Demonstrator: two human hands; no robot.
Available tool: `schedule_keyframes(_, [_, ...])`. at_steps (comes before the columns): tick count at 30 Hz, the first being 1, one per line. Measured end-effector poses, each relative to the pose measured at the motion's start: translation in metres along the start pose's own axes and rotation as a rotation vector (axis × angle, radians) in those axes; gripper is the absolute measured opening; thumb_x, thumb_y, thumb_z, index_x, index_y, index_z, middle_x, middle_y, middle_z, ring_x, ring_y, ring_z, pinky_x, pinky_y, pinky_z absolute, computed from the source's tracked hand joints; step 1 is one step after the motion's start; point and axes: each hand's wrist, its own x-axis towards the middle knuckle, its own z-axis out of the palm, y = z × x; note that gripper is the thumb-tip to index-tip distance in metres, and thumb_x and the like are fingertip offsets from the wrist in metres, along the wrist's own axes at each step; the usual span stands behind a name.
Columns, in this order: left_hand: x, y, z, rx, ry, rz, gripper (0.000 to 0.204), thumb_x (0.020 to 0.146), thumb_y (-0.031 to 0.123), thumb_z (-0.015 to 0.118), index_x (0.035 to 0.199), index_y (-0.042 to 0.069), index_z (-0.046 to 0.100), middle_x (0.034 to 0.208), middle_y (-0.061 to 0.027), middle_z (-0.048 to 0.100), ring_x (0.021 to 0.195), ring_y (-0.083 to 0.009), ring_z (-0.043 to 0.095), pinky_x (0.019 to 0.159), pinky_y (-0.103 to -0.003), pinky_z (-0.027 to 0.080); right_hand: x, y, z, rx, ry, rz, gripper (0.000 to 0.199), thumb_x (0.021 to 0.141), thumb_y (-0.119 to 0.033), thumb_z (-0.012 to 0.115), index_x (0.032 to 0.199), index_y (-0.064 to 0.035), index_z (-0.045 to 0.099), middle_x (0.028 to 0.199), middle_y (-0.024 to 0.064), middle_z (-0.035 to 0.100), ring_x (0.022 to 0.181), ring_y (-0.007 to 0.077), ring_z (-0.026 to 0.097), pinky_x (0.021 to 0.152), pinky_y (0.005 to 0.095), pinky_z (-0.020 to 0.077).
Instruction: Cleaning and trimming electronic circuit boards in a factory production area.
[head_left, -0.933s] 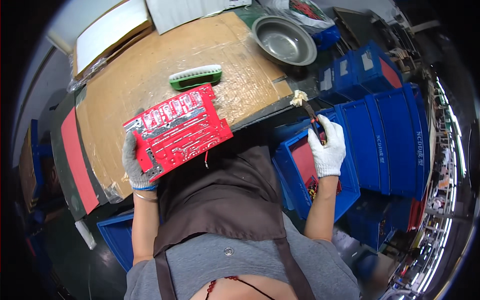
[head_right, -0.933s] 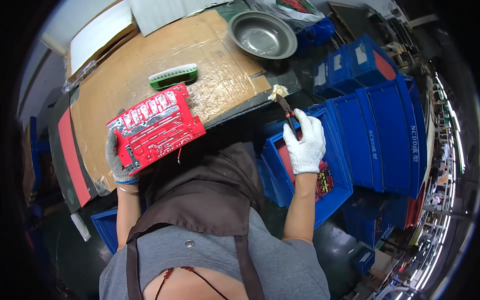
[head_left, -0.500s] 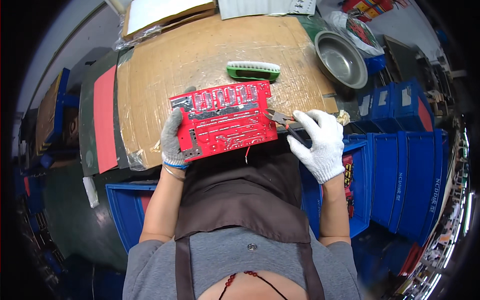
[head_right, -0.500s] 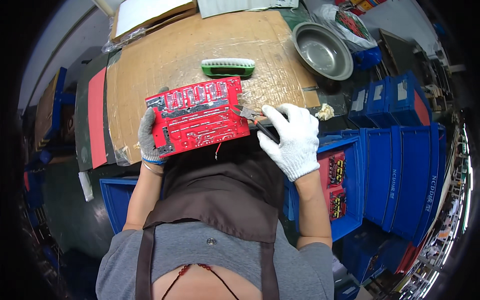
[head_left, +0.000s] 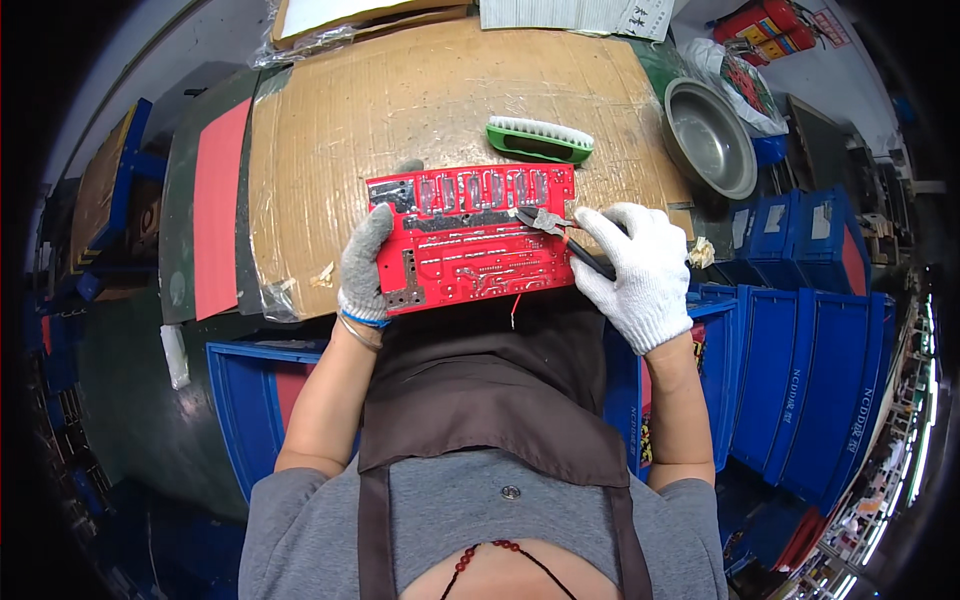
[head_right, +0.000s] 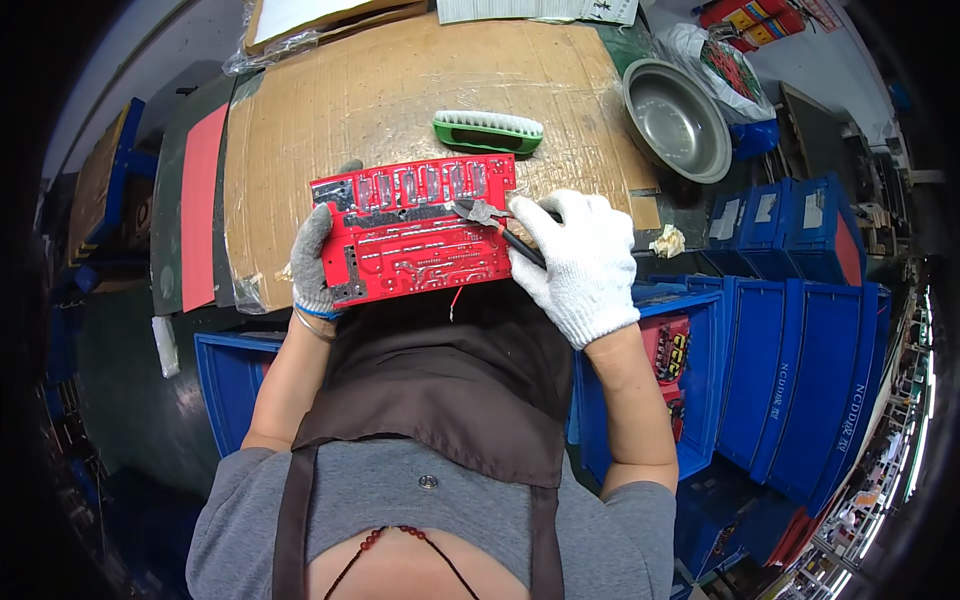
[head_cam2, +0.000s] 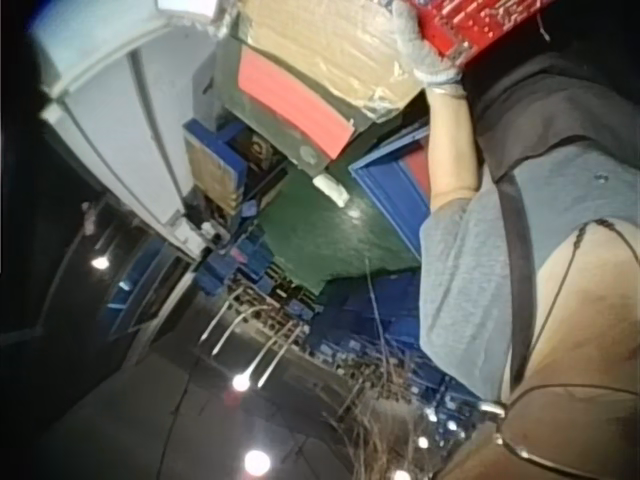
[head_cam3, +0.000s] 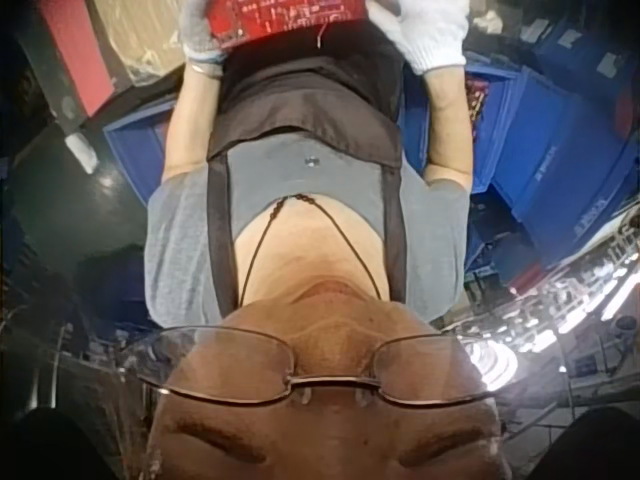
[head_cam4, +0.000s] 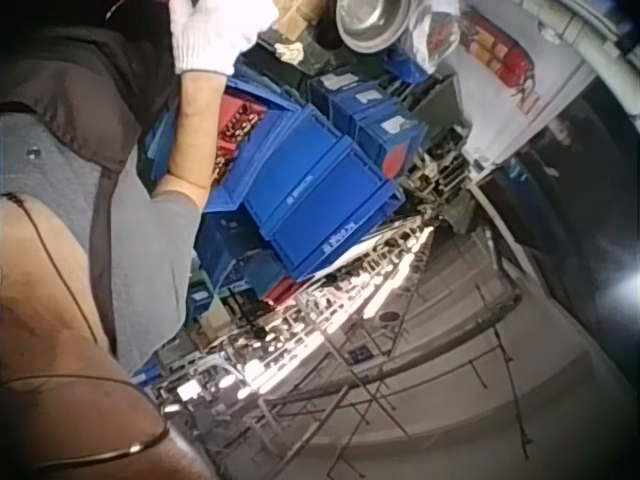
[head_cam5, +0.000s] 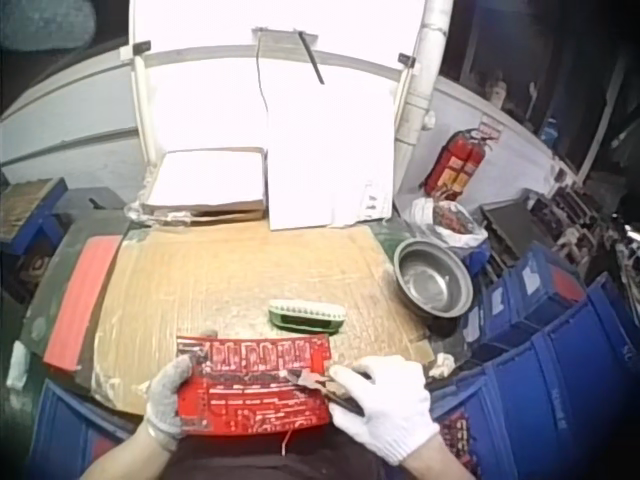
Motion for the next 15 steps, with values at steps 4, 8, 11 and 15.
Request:
schedule_keyframes(4, [-0.001,-0.001,-0.001,-0.009,0.0,0.003,0.07,0.099,0.027,0.065,0.157,0.002,0.034,0.148,-0.021,0.052,0.133,-0.0326,0.056,0.114,-0.05,0.046,0.003,0.007,0.004,0.0,0.007,-0.053,0.048,0.07,-0.022,0.084,0.117,-0.0159,0.072,0.105,0.0082,0.066,0.096,0.0298,0.062,0.083,0.0417,0.0467])
schedule_keyframes(8, [-0.001,-0.001,0.0,-0.006,-0.023,-0.005,0.069,0.099,0.027,0.064,0.156,0.002,0.035,0.147,-0.0211,0.053,0.131,-0.0324,0.058,0.113,-0.05,0.047,0.004,0.016,0.013,0.005,0.037,-0.094,0.048,0.07,-0.021,0.084,0.116,-0.0153,0.072,0.104,0.0078,0.067,0.095,0.0293,0.063,0.083,0.0413,0.0466])
schedule_keyframes(11, [-0.001,-0.001,0.001,-0.002,-0.018,-0.007,0.068,0.099,0.027,0.064,0.156,0.002,0.036,0.146,-0.0215,0.054,0.13,-0.0324,0.058,0.112,-0.05,0.047,0.001,0.024,0.021,-0.003,0.098,-0.148,0.057,0.065,-0.024,0.085,0.12,-0.0204,0.07,0.101,0.0019,0.062,0.093,0.0253,0.06,0.081,0.0421,0.0435])
schedule_keyframes(15, [0.001,-0.001,-0.005,0.017,0.032,-0.016,0.075,0.096,0.029,0.068,0.156,0.002,0.034,0.147,-0.0247,0.051,0.131,-0.0371,0.058,0.11,-0.055,0.049,-0.003,0.024,0.024,0.017,0.166,-0.186,0.05,0.068,-0.018,0.086,0.115,-0.0138,0.072,0.103,0.0077,0.068,0.095,0.0302,0.064,0.083,0.0418,0.0475])
